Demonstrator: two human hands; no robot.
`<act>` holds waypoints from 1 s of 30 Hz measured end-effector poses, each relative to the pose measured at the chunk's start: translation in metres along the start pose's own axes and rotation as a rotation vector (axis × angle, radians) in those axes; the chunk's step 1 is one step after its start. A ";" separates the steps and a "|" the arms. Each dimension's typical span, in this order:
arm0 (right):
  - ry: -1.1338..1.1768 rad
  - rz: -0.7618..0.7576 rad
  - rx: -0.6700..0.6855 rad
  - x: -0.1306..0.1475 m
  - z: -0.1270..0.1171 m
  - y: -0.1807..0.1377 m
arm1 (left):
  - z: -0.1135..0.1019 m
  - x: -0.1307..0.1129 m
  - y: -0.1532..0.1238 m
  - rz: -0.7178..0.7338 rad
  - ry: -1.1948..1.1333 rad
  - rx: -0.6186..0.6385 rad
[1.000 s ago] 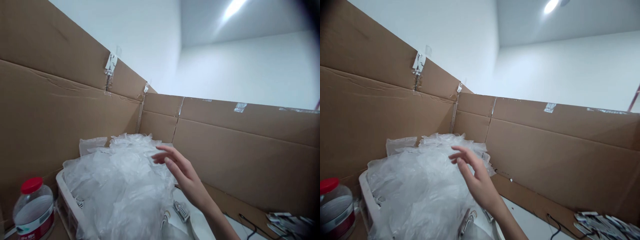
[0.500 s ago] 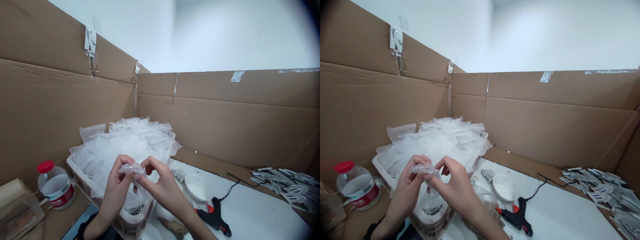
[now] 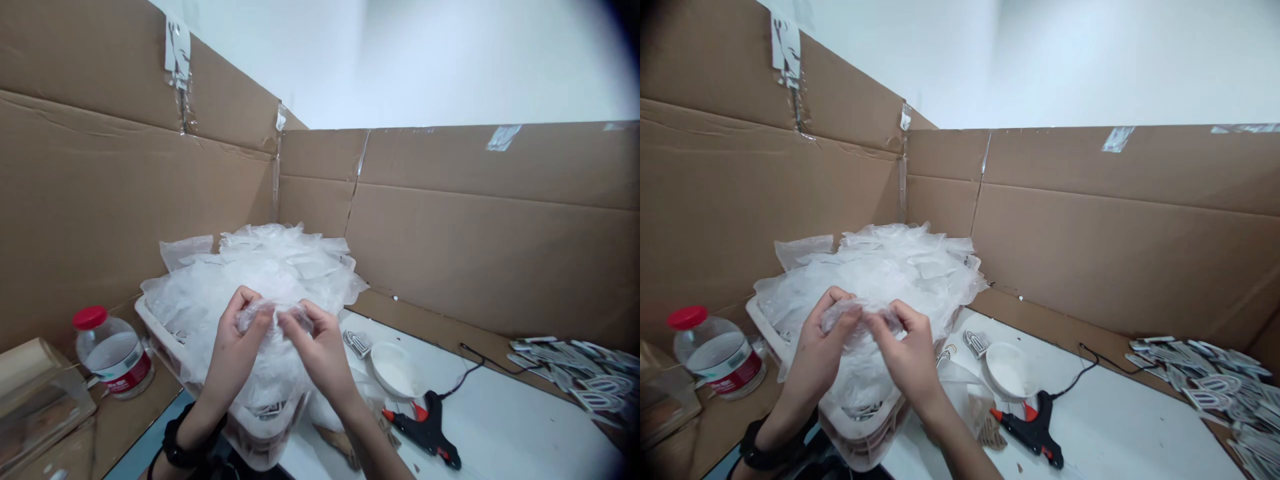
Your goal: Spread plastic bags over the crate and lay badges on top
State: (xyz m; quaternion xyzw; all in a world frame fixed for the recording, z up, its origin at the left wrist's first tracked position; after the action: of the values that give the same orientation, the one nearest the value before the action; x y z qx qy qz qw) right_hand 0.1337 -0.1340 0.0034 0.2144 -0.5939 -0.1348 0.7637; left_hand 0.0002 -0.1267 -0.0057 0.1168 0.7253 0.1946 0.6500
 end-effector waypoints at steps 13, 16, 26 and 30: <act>0.515 0.352 -0.073 -0.024 -0.033 0.016 | 0.004 0.003 0.004 -0.175 -0.407 0.199; 0.306 0.319 -0.063 -0.028 -0.035 0.017 | 0.009 0.008 0.001 -0.154 -0.194 0.283; -0.215 -0.247 -0.130 0.007 -0.017 -0.007 | 0.011 -0.010 -0.008 0.323 0.426 -0.117; 0.078 0.084 -0.083 -0.004 -0.022 0.001 | 0.014 -0.009 -0.010 0.399 0.344 -0.089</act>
State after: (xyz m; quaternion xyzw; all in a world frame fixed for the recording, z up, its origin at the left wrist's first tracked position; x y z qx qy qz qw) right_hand 0.1534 -0.1276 -0.0044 0.1624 -0.5661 -0.1188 0.7994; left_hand 0.0161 -0.1376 -0.0031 0.1938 0.7784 0.3677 0.4704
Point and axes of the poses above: each hand's wrist, its own y-axis towards the middle knuckle, its own z-axis out of the palm, x = y × z, the point moved 4 cm from there along y, towards the middle knuckle, and after that the axes turned 13 degrees about y, right-handed, at the moved point
